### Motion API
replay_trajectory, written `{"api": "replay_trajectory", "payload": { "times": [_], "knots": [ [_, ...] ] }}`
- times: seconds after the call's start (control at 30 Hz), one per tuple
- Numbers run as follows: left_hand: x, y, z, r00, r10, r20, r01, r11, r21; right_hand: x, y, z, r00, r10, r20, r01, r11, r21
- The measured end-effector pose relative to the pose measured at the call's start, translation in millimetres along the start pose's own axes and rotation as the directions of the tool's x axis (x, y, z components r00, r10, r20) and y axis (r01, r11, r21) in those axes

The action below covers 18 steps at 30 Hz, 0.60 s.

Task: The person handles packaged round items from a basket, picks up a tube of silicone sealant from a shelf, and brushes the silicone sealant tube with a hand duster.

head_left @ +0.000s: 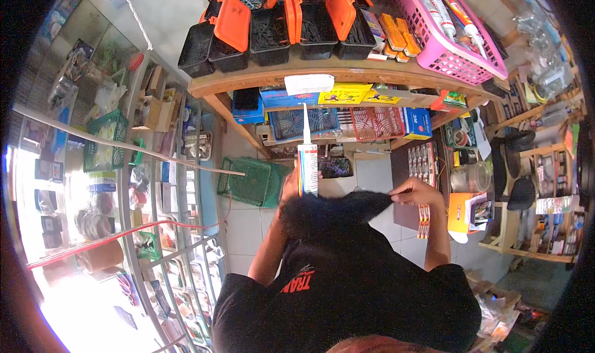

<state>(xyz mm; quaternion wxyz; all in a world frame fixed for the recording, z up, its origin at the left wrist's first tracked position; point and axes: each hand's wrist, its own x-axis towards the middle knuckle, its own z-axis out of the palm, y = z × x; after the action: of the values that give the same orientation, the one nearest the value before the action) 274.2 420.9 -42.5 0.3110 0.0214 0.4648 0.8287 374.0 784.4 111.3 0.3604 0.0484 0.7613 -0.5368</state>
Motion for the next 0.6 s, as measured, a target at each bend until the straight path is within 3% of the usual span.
{"api": "replay_trajectory", "payload": {
  "times": [0.03, 0.07, 0.1, 0.13, 0.17, 0.2, 0.23, 0.27, 0.3, 0.33, 0.4, 0.43, 0.5, 0.53, 0.6],
  "knots": [
    [-1.6, -4.5, -1.7, 0.998, 0.070, 0.006, -0.070, 0.989, 0.131, -1.0, -3.1, 1.6, 0.997, -0.012, -0.080, 0.013, 1.000, 0.009],
    [0.6, -30.8, -17.7, 0.980, 0.160, 0.117, -0.170, 0.982, 0.082, -1.4, -4.0, 2.9, 0.987, -0.023, -0.160, 0.027, 0.999, 0.019],
    [-7.0, -14.2, 4.4, 0.888, 0.460, 0.015, -0.418, 0.791, 0.447, -0.8, -2.7, 2.6, 0.985, -0.026, -0.172, 0.033, 0.999, 0.038],
    [-22.3, 33.9, 34.3, 0.928, 0.365, 0.069, -0.245, 0.462, 0.852, 0.0, -0.2, 1.2, 0.982, -0.030, -0.187, 0.041, 0.997, 0.058],
    [-18.4, 16.7, 17.1, 0.927, 0.360, 0.110, -0.292, 0.504, 0.812, 0.5, 2.8, -0.5, 0.978, -0.034, -0.204, 0.051, 0.996, 0.077],
    [-16.0, 15.0, 14.2, 0.922, 0.357, 0.152, -0.337, 0.545, 0.768, 1.2, 8.3, -2.0, 0.992, -0.024, -0.120, 0.033, 0.996, 0.079],
    [-12.3, 10.9, 14.6, 0.996, 0.083, -0.017, -0.078, 0.978, 0.196, 2.4, 15.5, -3.1, 0.999, -0.013, -0.036, 0.016, 0.997, 0.079],
    [-14.0, 28.0, 33.8, 0.969, -0.244, 0.039, 0.231, 0.842, -0.488, 3.2, 18.8, -3.6, 0.999, -0.002, 0.049, -0.002, 0.997, 0.077],
    [-22.9, 36.5, 44.9, 0.992, -0.085, -0.092, 0.057, 0.961, -0.269, 1.7, 12.3, -3.0, 0.997, 0.019, 0.075, -0.022, 0.999, 0.039],
    [-21.4, 39.1, 47.4, 0.984, -0.127, -0.127, 0.077, 0.937, -0.341, 1.2, 8.0, -1.9, 1.000, 0.006, 0.004, -0.006, 1.000, 0.025],
    [-10.2, 14.6, 24.8, 0.988, -0.151, 0.026, 0.141, 0.837, -0.528, 0.1, 4.1, 1.9, 0.991, -0.018, -0.132, 0.018, 1.000, -0.004],
    [-2.2, -7.3, 14.5, 0.992, -0.065, -0.109, 0.016, 0.917, -0.398, 0.6, 4.0, 3.4, 0.987, -0.012, -0.162, 0.016, 1.000, 0.025],
    [-6.4, -7.8, 15.0, 0.981, -0.056, -0.185, 0.001, 0.959, -0.283, 2.7, 3.9, 4.5, 0.974, -0.002, -0.228, 0.022, 0.996, 0.083],
    [-11.5, -5.1, 11.6, 0.979, -0.151, -0.139, 0.100, 0.943, -0.318, 3.1, 8.1, 3.5, 0.990, 0.019, -0.138, -0.006, 0.996, 0.091],
    [4.5, -2.9, 15.5, 0.989, -0.116, 0.087, 0.145, 0.788, -0.598, 3.6, 18.7, 1.2, 0.997, 0.059, 0.044, -0.063, 0.993, 0.098]
  ]
}}
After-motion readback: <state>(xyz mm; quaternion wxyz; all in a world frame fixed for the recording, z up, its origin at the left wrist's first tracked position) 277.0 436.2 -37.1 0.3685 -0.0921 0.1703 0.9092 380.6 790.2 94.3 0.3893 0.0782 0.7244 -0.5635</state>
